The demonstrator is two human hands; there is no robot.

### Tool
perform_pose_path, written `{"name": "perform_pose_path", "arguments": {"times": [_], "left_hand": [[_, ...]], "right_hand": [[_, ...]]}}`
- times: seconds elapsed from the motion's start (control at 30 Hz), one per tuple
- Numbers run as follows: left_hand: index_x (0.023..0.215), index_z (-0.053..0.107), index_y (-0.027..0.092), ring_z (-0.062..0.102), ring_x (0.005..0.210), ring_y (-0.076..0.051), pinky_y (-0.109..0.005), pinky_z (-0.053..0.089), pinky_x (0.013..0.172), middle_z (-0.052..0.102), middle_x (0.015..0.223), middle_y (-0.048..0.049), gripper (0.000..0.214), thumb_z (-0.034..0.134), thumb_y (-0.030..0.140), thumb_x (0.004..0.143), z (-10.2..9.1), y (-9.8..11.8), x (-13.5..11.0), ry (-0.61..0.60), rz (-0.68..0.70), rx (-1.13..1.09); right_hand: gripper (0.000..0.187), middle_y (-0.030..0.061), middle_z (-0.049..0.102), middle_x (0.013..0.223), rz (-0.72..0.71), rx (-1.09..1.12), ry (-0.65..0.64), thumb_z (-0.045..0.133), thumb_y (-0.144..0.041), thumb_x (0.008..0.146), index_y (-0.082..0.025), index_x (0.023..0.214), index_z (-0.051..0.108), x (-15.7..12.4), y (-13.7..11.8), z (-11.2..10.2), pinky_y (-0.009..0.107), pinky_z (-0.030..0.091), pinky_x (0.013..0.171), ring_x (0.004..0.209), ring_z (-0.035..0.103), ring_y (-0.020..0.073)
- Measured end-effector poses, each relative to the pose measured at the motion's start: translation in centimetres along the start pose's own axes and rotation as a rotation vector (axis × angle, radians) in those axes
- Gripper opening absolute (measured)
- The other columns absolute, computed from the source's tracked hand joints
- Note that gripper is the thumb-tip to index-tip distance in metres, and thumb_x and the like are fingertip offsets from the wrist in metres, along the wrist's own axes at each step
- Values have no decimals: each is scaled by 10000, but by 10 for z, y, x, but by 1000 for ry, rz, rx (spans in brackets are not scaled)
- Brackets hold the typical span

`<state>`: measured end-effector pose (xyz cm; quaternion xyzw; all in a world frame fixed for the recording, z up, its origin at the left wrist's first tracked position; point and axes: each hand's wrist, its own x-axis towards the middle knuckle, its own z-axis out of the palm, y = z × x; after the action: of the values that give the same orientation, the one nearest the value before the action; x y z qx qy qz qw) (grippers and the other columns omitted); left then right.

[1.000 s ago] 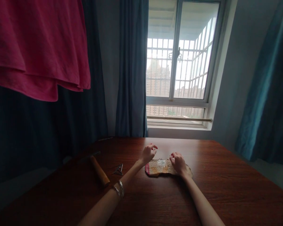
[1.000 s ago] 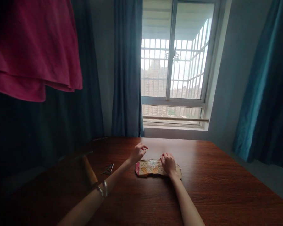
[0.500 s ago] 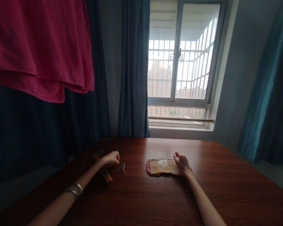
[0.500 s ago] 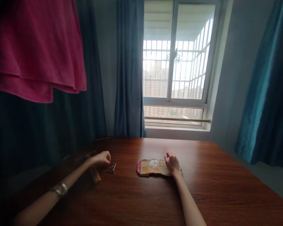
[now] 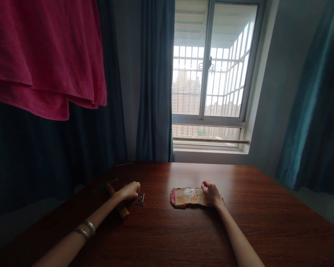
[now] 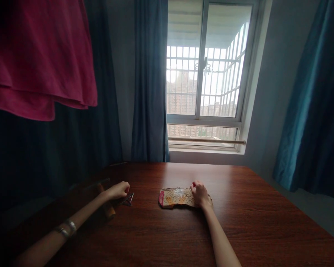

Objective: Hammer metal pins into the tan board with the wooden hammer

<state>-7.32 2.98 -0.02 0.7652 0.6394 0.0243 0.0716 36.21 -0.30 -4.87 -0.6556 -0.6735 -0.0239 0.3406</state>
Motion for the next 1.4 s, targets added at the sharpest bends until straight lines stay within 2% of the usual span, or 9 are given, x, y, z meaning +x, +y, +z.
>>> {"name": "perform_pose_path", "arguments": {"times": [0.2,0.27,0.37,0.43,0.53,0.67,0.77,0.9,1.4], "left_hand": [[654,627,162,582,665,-183,-231,372,580,635,705,-36,171,535,87,531,-9,13,5,16,106,73],[650,625,155,574,661,-169,-223,378,592,627,680,-27,128,542,120,559,-18,31,9,41,146,-55],[686,634,133,566,668,-146,-207,395,599,629,684,-16,131,541,201,622,-22,73,15,60,305,-317],[741,646,118,566,675,-139,-206,408,606,638,708,-21,186,549,242,643,-14,106,19,67,403,-475],[748,652,99,566,645,-137,-211,410,575,643,699,-38,210,569,261,645,13,152,28,80,472,-641],[735,656,112,575,646,-146,-227,426,582,651,690,-40,208,582,288,652,53,188,41,161,429,-752],[727,649,118,578,654,-147,-238,435,606,652,689,-38,200,577,293,664,71,198,51,247,395,-789],[730,638,125,589,686,-152,-251,446,644,657,717,-45,191,563,296,688,82,198,58,296,348,-844],[752,639,130,590,669,-145,-243,455,626,649,691,-34,210,552,314,699,83,203,48,263,342,-943]], "right_hand": [[227,59,627,807,-43,13,-30,419,-263,829,-193,775,628,0,0,2,245,401,698,759,573,159],[229,64,626,827,-65,18,-35,420,-262,832,-192,796,635,-1,-2,3,248,407,723,795,567,166],[208,71,621,915,-120,25,-42,460,-275,819,-204,894,641,-3,-6,3,260,399,805,926,531,185],[231,76,608,984,-156,25,-45,489,-288,807,-215,975,630,-5,-10,1,277,376,868,998,495,196],[268,91,591,1036,-179,18,-53,487,-302,811,-212,1026,620,-8,-13,-1,296,356,906,1031,472,204],[288,93,591,1022,-169,2,-71,463,-329,821,-211,1029,623,-11,-11,-1,297,361,901,1033,474,205],[290,82,596,1005,-151,-7,-88,452,-345,823,-223,1020,627,-12,-9,0,292,368,890,1017,489,201],[284,71,607,988,-123,-13,-103,448,-344,821,-235,1010,629,-11,-7,4,287,369,884,1003,504,195],[272,68,626,977,-88,-19,-122,460,-337,812,-247,997,638,-10,-7,7,278,382,851,992,528,192]]}}
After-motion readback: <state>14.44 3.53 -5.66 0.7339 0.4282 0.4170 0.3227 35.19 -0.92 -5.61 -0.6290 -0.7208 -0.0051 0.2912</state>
